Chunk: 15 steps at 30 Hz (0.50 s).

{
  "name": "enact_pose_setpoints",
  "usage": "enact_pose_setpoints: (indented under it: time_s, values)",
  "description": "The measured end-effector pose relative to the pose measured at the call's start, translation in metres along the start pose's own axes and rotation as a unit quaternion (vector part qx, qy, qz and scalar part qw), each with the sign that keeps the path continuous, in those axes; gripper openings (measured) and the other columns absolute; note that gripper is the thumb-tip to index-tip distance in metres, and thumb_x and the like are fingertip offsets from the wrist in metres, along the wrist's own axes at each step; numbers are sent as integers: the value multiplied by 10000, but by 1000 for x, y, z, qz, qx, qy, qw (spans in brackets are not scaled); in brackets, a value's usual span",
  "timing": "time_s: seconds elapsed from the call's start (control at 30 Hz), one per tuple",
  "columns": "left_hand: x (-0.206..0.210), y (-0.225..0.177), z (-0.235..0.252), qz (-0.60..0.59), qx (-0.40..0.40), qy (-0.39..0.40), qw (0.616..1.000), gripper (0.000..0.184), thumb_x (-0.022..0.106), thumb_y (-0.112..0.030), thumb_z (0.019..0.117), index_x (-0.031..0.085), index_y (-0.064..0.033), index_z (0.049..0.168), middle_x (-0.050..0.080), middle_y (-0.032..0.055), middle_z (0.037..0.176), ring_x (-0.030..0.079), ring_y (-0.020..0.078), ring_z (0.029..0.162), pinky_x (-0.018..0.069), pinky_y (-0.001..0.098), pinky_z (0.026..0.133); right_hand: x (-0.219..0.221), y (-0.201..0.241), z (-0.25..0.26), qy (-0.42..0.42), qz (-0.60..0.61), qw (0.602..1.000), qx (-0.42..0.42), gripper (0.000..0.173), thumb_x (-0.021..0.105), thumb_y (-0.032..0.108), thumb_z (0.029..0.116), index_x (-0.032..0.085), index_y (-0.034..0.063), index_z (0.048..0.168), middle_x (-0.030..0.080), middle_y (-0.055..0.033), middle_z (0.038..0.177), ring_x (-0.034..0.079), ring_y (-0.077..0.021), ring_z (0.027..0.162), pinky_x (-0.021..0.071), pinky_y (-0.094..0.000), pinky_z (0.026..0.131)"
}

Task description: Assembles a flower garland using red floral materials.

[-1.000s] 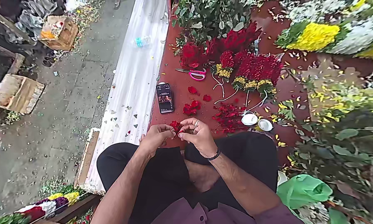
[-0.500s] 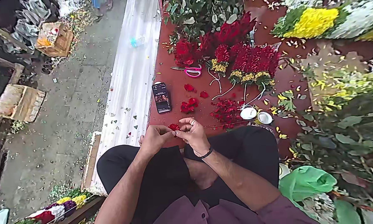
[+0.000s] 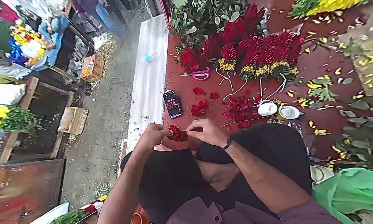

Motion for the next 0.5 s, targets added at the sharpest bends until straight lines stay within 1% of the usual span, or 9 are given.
enact_pose_setpoints:
  time_s: [0.07, 0.13, 0.2, 0.27, 0.3, 0.33, 0.37, 0.43, 0.5]
  values:
    - [-4, -2, 1, -16, -15, 0, 1000, 201, 770, -152, 883, 672, -83, 722, 492, -41, 551, 356, 27, 444, 273, 205, 424, -7, 14, -2, 13, 10, 999, -46, 98, 741, 216, 925, 790, 133, 912, 731, 37, 890, 682, -60, 814, 595, -294, 761]
    - [-3, -6, 1, -9, -23, -15, 1000, 222, 772, -160, 883, 659, -84, 708, 454, -48, 530, 344, 28, 432, 272, 206, 418, -5, 32, -8, 49, 12, 995, -88, 116, 729, 216, 929, 795, 121, 926, 728, 33, 883, 672, -42, 816, 581, -264, 759]
    - [3, -20, -3, 92, 1, -37, 995, 239, 783, -197, 881, 665, -91, 702, 503, -34, 558, 379, 47, 456, 303, 241, 441, -3, 48, -15, 69, 10, 990, -124, 143, 708, 225, 943, 795, 111, 946, 727, 30, 890, 665, -31, 829, 568, -248, 770]
    - [20, -41, -12, 291, 38, -22, 956, 245, 774, -283, 838, 688, -114, 682, 622, -1, 623, 561, 137, 571, 468, 409, 562, -12, 63, -20, 42, 31, 986, -160, 107, 722, 176, 928, 789, 93, 927, 723, 19, 874, 674, -50, 809, 588, -259, 747]
    - [37, -53, -20, 369, 53, 29, 927, 244, 761, -305, 844, 700, -107, 716, 651, 29, 666, 627, 191, 640, 528, 501, 631, -20, 68, -20, 28, 54, 983, -173, 76, 746, 130, 910, 786, 67, 920, 722, -2, 871, 675, -74, 801, 593, -271, 741]
    - [57, -67, -31, 416, 71, 96, 902, 239, 760, -307, 857, 714, -99, 751, 658, 45, 683, 639, 216, 661, 534, 540, 651, -27, 69, -18, 26, 91, 979, -179, 54, 765, 75, 889, 782, 33, 920, 726, -34, 877, 684, -105, 799, 607, -287, 740]
    - [76, -82, -43, 430, 97, 161, 883, 224, 762, -300, 875, 723, -102, 778, 647, 35, 676, 615, 199, 641, 515, 519, 629, -32, 67, -15, 37, 137, 974, -176, 61, 773, 30, 877, 775, 3, 932, 721, -61, 887, 687, -128, 803, 614, -299, 742]
    - [102, -117, -59, 376, 160, 233, 882, 151, 769, -257, 891, 759, -118, 833, 668, -23, 690, 591, 93, 610, 511, 372, 598, -38, 55, -12, 50, 237, 961, -131, 64, 732, -43, 877, 754, -6, 924, 716, -62, 888, 674, -118, 808, 598, -306, 764]
    - [111, -147, -59, 267, 205, 229, 913, 117, 764, -223, 912, 782, -109, 896, 715, -32, 772, 637, 44, 684, 549, 275, 661, -42, 43, -17, -20, 248, 968, -40, 211, 617, -39, 902, 737, 126, 851, 700, 71, 791, 632, 6, 741, 557, -224, 726]
Point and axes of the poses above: each hand's wrist, its own z-axis towards the middle knuckle, its own x-axis out of the palm, y = z × x, the point moved 7 cm from there along z, towards the middle knuckle
